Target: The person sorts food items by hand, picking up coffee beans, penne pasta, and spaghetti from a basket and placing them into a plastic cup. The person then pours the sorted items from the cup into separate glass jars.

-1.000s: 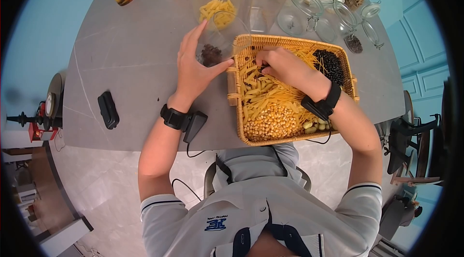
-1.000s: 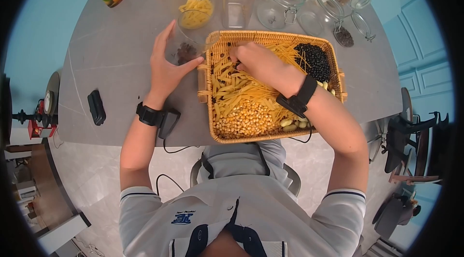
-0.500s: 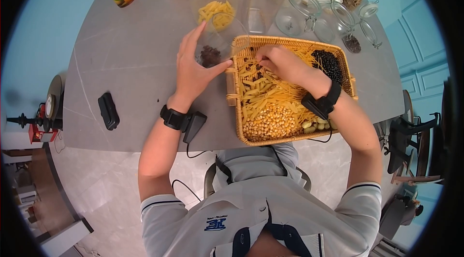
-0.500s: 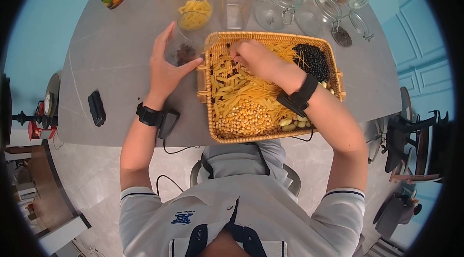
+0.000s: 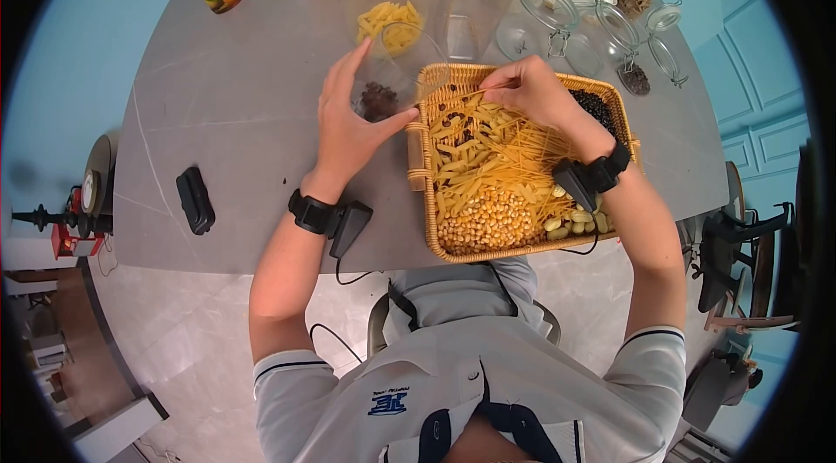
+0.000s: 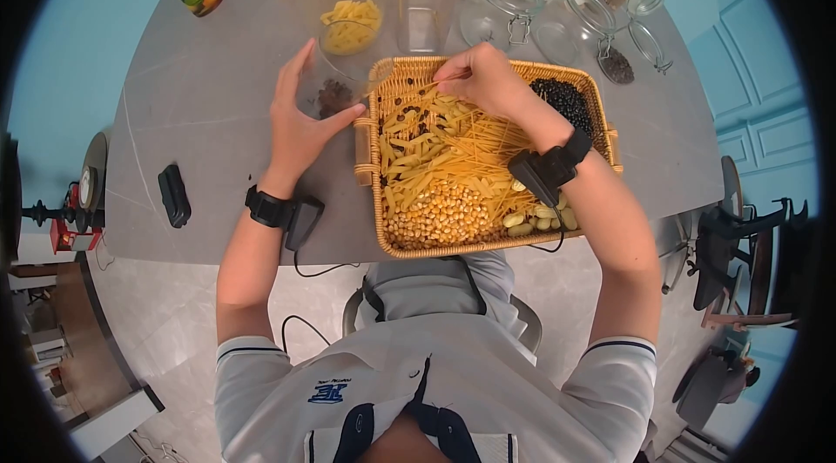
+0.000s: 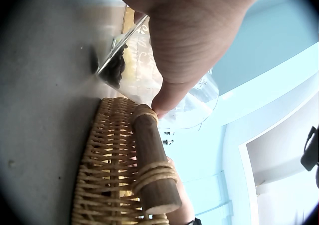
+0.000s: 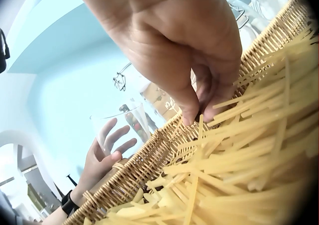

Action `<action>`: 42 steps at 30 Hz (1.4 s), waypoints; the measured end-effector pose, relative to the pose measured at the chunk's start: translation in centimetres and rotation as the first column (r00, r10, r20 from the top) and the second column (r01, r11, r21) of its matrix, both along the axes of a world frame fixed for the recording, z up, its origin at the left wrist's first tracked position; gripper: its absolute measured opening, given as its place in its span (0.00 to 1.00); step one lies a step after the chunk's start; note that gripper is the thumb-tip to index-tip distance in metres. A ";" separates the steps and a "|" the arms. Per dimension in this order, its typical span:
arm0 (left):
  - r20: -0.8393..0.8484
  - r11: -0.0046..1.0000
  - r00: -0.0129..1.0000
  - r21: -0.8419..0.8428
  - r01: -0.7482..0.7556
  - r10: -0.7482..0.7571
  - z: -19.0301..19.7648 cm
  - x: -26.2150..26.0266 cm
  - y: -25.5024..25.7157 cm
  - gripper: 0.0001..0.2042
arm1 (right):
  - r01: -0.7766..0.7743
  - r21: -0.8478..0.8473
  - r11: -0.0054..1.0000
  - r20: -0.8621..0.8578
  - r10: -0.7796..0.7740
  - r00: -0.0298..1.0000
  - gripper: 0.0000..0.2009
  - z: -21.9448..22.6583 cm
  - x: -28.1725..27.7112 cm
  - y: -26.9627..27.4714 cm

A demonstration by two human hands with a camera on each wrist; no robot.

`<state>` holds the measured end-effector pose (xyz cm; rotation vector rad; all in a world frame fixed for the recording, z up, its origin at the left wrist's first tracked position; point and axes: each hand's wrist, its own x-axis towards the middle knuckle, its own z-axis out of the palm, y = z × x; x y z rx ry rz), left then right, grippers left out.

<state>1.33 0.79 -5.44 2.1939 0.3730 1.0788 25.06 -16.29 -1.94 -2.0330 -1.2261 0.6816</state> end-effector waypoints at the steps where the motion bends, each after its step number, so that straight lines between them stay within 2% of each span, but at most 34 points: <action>1: 0.000 1.000 1.000 -0.001 0.000 0.000 0.0 0.0 0.0 0.46 | 0.027 0.002 1.000 -0.031 -0.027 0.999 0.06 0.0 0.2 -0.1; 4: 0.001 1.000 1.000 -0.003 -0.003 0.003 -0.1 0.0 0.0 0.46 | 0.107 -0.002 0.994 0.114 -0.106 0.988 0.07 1.0 0.2 -0.5; 7: 0.002 1.000 1.000 -0.005 -0.005 0.005 -0.1 0.0 0.0 0.45 | 0.086 0.052 0.995 0.457 -0.101 0.884 0.07 1.9 1.0 -1.1; 10: 0.004 1.000 1.000 -0.006 -0.001 0.001 -0.2 0.0 0.1 0.45 | 0.081 0.038 0.996 0.510 -0.089 0.856 0.08 3.3 1.1 -1.3; 13: 0.006 1.000 1.000 -0.003 0.005 -0.004 0.1 0.0 0.0 0.45 | 0.034 0.216 0.976 0.603 -0.161 0.781 0.09 5.2 -0.3 -0.7; 17: 0.008 1.000 1.000 0.006 0.010 -0.010 0.1 0.1 0.1 0.45 | -0.142 0.289 0.947 0.419 0.009 0.908 0.08 8.4 -4.4 2.1; 22: -0.009 1.000 1.000 -0.031 0.001 -0.001 0.3 0.1 -0.1 0.46 | -0.289 0.418 0.861 0.201 0.222 0.954 0.08 6.8 -6.3 5.6; 25: -0.003 1.000 1.000 -0.030 0.003 -0.003 0.2 0.0 -0.1 0.46 | -0.139 0.457 0.878 0.075 0.118 0.990 0.08 6.3 -5.2 5.1; 28: 0.034 1.000 0.999 0.002 0.015 -0.015 -0.1 0.1 0.1 0.45 | 0.100 0.260 0.960 0.003 -0.105 0.995 0.07 5.7 -3.3 3.5; 31: 0.022 1.000 1.000 0.011 0.007 -0.008 -0.1 0.0 0.1 0.45 | -0.100 0.127 0.987 0.225 0.069 0.972 0.07 1.8 -1.1 2.6; 34: 0.024 1.000 1.000 -0.012 0.012 -0.011 -0.2 0.1 0.1 0.46 | -0.144 -0.034 0.989 0.331 0.147 0.932 0.06 0.4 -2.5 2.7; 35: 0.020 1.000 1.000 -0.002 0.008 -0.008 -0.1 0.1 0.2 0.46 | -0.187 -0.034 0.982 0.385 0.186 0.904 0.07 -0.2 -2.7 2.7; 41: 0.008 1.000 1.000 -0.002 -0.003 0.003 -0.1 0.1 0.1 0.46 | -0.227 -0.045 0.973 0.536 0.215 0.817 0.06 -2.1 -3.1 2.7; 42: 0.013 1.000 1.000 -0.012 0.000 0.001 -0.2 0.1 0.0 0.46 | -0.209 -0.045 0.977 0.512 0.202 0.835 0.07 -2.0 -3.2 2.7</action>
